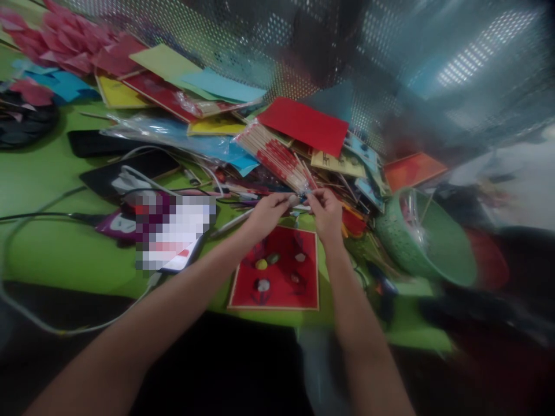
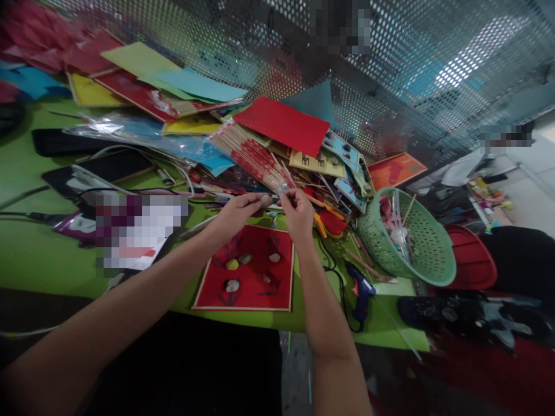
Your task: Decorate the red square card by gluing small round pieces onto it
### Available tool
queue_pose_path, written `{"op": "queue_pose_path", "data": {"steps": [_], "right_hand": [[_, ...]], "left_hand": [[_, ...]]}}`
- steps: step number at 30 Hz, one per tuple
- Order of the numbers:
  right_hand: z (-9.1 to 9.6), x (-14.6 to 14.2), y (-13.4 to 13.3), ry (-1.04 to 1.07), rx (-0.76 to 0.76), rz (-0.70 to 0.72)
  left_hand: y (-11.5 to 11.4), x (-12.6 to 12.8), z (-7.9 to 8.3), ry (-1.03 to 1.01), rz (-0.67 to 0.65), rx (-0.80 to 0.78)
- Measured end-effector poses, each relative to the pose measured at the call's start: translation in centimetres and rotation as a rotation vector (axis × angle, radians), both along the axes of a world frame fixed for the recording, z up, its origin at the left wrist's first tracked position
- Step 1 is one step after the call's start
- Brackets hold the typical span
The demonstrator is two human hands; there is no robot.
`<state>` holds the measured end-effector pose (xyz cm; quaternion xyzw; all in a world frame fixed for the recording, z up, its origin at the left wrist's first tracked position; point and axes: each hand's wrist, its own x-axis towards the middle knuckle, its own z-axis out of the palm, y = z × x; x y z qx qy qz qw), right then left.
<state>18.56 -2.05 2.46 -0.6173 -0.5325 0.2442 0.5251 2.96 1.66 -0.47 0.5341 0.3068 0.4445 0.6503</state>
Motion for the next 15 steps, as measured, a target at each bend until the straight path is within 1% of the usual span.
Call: {"op": "queue_pose_path", "data": {"steps": [3,5,10,15], "right_hand": [[-0.4,0.5,0.2,-0.133,0.034,-0.028],[-0.5,0.6,0.2,-0.19,0.038,-0.014],[-0.1,0.0,0.0,-0.061,-0.043,0.136],[0.4,-0.5,-0.1,0.018,-0.073,0.116]], "left_hand": [[-0.2,0.0,0.5,-0.012,0.025,-0.031],[-0.3,-0.1,0.7,-0.002,0.054,-0.036],[-0.3,-0.2,0.5,0.05,0.076,0.012],[-0.2,-0.5,0.3,0.059,0.048,0.09]]}}
